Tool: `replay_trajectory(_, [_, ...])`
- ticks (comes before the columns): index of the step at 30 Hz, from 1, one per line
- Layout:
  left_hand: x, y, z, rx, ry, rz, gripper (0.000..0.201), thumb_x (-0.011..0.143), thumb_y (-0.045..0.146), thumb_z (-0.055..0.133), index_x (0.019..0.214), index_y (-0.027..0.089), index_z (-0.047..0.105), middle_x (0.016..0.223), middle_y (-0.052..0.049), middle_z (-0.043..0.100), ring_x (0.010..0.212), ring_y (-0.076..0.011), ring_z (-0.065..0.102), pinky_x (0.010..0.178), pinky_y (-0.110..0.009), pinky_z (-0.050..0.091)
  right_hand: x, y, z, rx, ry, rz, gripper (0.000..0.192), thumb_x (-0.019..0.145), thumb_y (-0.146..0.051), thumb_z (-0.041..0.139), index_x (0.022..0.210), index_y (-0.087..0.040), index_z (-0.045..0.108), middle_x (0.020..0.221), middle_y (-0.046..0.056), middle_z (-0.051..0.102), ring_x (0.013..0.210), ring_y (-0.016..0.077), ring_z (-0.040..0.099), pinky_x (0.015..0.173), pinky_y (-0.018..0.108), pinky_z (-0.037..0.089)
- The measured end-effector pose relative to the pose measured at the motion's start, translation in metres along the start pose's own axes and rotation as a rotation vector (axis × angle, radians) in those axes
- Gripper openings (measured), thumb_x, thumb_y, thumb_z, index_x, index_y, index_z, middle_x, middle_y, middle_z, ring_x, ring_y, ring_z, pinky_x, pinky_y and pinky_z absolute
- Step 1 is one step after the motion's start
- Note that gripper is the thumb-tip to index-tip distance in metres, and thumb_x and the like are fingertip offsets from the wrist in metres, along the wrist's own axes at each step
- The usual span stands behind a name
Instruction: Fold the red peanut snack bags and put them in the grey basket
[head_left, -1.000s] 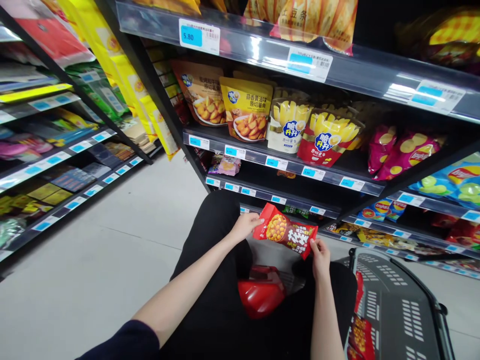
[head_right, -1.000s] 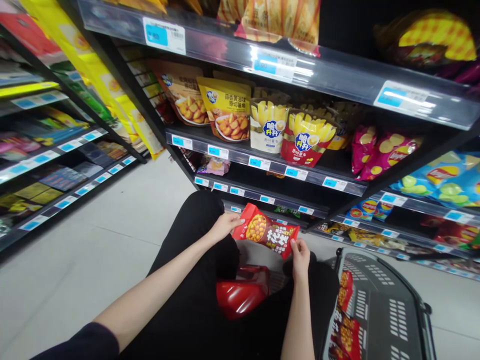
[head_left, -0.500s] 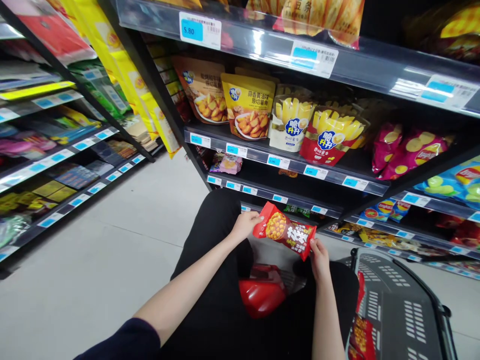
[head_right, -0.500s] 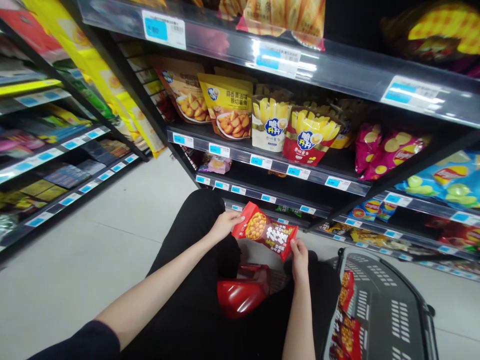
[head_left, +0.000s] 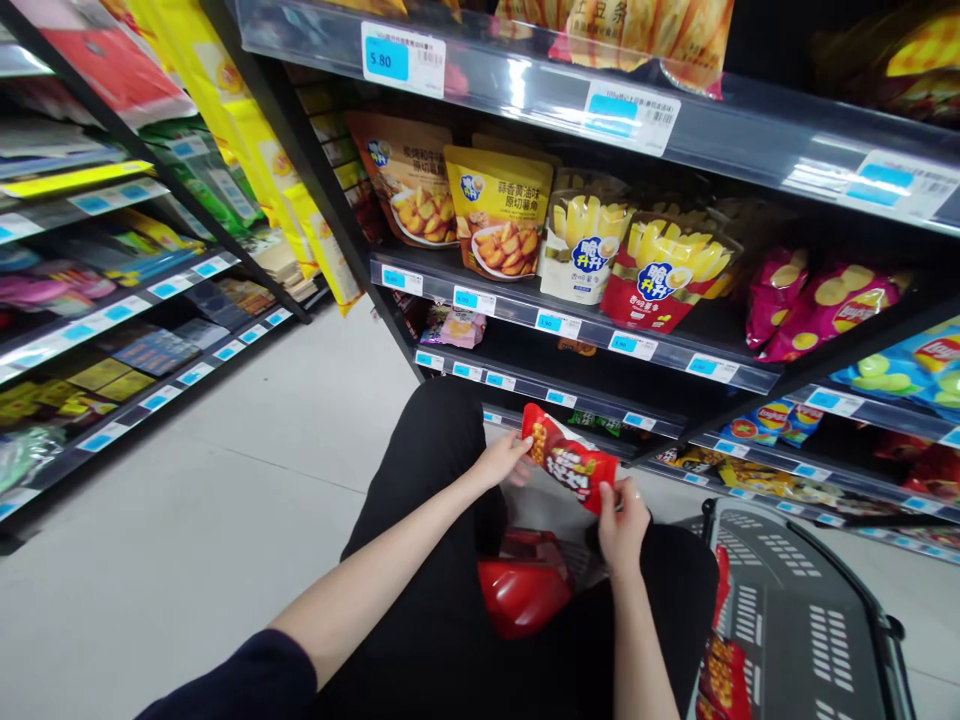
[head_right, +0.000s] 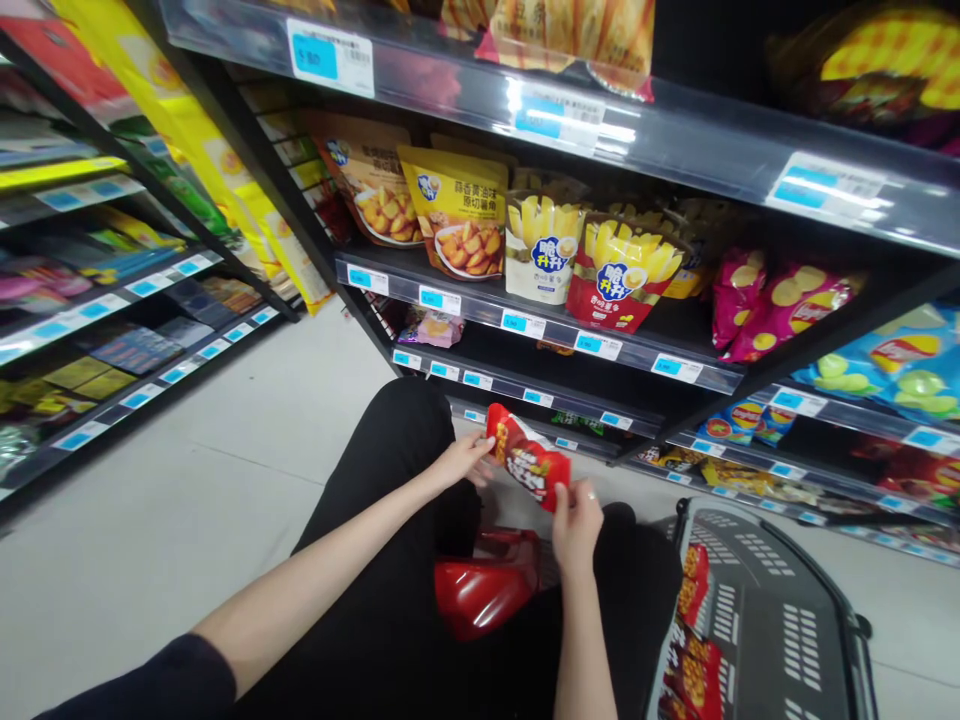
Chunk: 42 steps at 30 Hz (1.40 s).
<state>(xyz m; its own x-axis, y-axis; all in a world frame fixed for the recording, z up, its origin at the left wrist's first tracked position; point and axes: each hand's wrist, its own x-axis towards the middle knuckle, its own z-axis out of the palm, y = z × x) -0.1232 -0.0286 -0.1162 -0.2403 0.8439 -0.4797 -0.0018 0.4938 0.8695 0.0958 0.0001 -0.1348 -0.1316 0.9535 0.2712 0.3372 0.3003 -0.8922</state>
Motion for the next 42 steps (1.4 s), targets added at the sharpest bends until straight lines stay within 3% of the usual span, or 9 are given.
replay_trajectory(5, [-0.009, 0.002, 0.005, -0.596, -0.454, -0.276, 0.054, 0.077, 0.060, 0.045, 0.100, 0.012, 0.056, 0.084, -0.011, 0.068, 0.075, -0.0231, 0.065, 0.064, -0.032, 0.050, -0.023, -0.052, 0.034, -0.542, -0.222, -0.841, 0.021, 0.085, -0.014, 0.048, 0.066, -0.021, 0.053, 0.059, 0.001, 0.049, 0.060, 0.0154, 0.045, 0.060, 0.031, 0.032])
replay_trajectory(11, [-0.019, 0.012, 0.001, -0.760, -0.404, -0.274, 0.030, 0.071, 0.025, 0.063, 0.094, 0.006, 0.059, 0.081, -0.012, 0.070, 0.074, -0.0215, 0.066, 0.077, -0.033, 0.049, -0.030, -0.063, 0.047, -0.586, -0.346, -1.042, 0.014, 0.084, -0.014, 0.050, 0.073, -0.021, 0.056, 0.064, 0.001, 0.053, 0.063, 0.0157, 0.047, 0.064, 0.033, 0.035])
replay_trajectory(15, [-0.023, 0.017, -0.002, -0.742, -0.383, -0.188, 0.036, 0.064, 0.014, 0.063, 0.099, 0.009, 0.057, 0.078, -0.009, 0.070, 0.068, -0.0218, 0.066, 0.071, -0.034, 0.050, -0.033, -0.051, 0.043, -0.320, -0.227, -0.833, 0.021, 0.086, -0.036, 0.046, 0.090, -0.019, 0.057, 0.077, 0.006, 0.056, 0.073, 0.0198, 0.049, 0.069, 0.037, 0.039])
replay_trajectory(19, [-0.025, 0.017, -0.007, -0.777, -0.444, -0.187, 0.041, 0.060, 0.011, 0.062, 0.100, 0.009, 0.056, 0.079, -0.009, 0.070, 0.067, -0.0209, 0.066, 0.070, -0.033, 0.050, -0.020, -0.027, 0.036, 0.145, 0.153, -0.173, 0.030, 0.084, -0.043, 0.046, 0.101, -0.020, 0.053, 0.090, 0.007, 0.055, 0.081, 0.0208, 0.051, 0.075, 0.039, 0.040])
replay_trajectory(22, [-0.027, 0.014, -0.010, -0.750, -0.562, -0.251, 0.043, 0.059, 0.012, 0.063, 0.102, 0.008, 0.057, 0.081, -0.010, 0.070, 0.069, -0.0209, 0.066, 0.070, -0.031, 0.050, -0.004, -0.012, 0.027, 0.619, 0.007, 0.288, 0.045, 0.079, -0.059, 0.044, 0.104, -0.023, 0.054, 0.098, 0.008, 0.059, 0.086, 0.0213, 0.056, 0.076, 0.039, 0.044])
replay_trajectory(24, [-0.028, 0.012, -0.010, -0.697, -0.645, -0.299, 0.046, 0.059, 0.012, 0.065, 0.104, 0.009, 0.057, 0.083, -0.010, 0.070, 0.071, -0.0204, 0.066, 0.069, -0.029, 0.050, 0.004, -0.006, 0.020, 0.820, -0.153, 0.424, 0.055, 0.072, -0.068, 0.046, 0.105, -0.024, 0.056, 0.104, 0.009, 0.061, 0.092, 0.0235, 0.058, 0.076, 0.041, 0.045])
replay_trajectory(29, [-0.029, 0.008, -0.007, -0.567, -0.777, -0.359, 0.047, 0.060, 0.018, 0.071, 0.105, 0.013, 0.059, 0.088, -0.007, 0.070, 0.076, -0.0197, 0.066, 0.074, -0.029, 0.048, 0.006, 0.004, 0.013, 0.766, -0.145, 0.517, 0.040, 0.056, -0.048, 0.074, 0.083, -0.020, 0.064, 0.081, 0.005, 0.067, 0.072, 0.0197, 0.062, 0.066, 0.033, 0.048])
replay_trajectory(36, [-0.021, 0.014, -0.006, -0.856, -0.657, -0.178, 0.066, 0.073, 0.061, 0.049, 0.114, 0.010, 0.053, 0.103, -0.015, 0.066, 0.103, -0.0300, 0.058, 0.087, -0.043, 0.042, 0.008, 0.018, 0.009, 0.702, 0.057, 0.506, 0.030, 0.060, -0.040, 0.074, 0.063, -0.018, 0.052, 0.055, -0.004, 0.058, 0.046, 0.0088, 0.050, 0.045, 0.021, 0.040])
replay_trajectory(42, [-0.013, 0.010, -0.001, -0.773, -0.436, -0.003, 0.058, 0.071, 0.051, 0.061, 0.113, 0.013, 0.053, 0.099, -0.014, 0.067, 0.096, -0.0274, 0.061, 0.084, -0.039, 0.044, 0.009, 0.018, 0.003, 0.706, 0.069, 0.476, 0.029, 0.061, -0.037, 0.074, 0.065, -0.018, 0.052, 0.062, -0.002, 0.061, 0.053, 0.0103, 0.055, 0.052, 0.022, 0.045])
